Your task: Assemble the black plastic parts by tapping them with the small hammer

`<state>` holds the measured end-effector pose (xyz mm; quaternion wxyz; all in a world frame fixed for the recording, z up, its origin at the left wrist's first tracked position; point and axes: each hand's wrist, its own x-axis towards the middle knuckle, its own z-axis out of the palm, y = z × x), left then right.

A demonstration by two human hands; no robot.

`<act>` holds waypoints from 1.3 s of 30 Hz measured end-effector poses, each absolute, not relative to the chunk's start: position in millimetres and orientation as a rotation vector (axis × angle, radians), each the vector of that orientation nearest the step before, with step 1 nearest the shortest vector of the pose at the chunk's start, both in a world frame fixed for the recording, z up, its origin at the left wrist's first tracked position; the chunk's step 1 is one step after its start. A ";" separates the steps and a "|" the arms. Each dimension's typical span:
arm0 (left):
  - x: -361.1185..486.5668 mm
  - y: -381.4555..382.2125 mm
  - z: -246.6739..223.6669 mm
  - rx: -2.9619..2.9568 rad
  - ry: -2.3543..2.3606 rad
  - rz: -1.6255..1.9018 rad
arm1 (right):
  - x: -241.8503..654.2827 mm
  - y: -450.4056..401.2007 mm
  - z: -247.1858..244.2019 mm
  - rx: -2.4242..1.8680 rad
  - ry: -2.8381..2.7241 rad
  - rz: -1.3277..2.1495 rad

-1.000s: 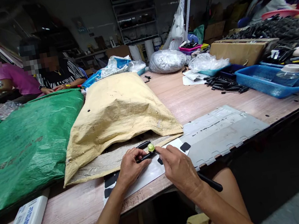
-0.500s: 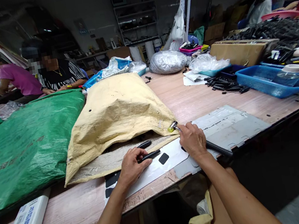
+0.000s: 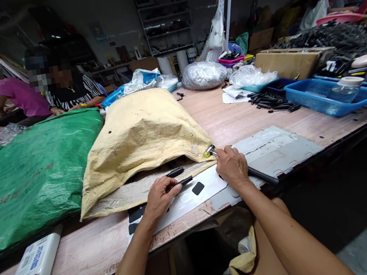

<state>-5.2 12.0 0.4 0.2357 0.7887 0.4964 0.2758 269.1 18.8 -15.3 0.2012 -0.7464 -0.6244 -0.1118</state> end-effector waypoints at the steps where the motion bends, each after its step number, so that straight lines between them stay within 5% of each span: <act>1: -5.3 11.9 0.4 2.162 1.360 0.755 | 268.9 18.7 -15.0 -2.091 -1.747 -0.308; 39: -6.7 19.2 -6.5 2.218 1.305 0.784 | 262.5 22.5 -8.0 -2.210 -1.720 -0.282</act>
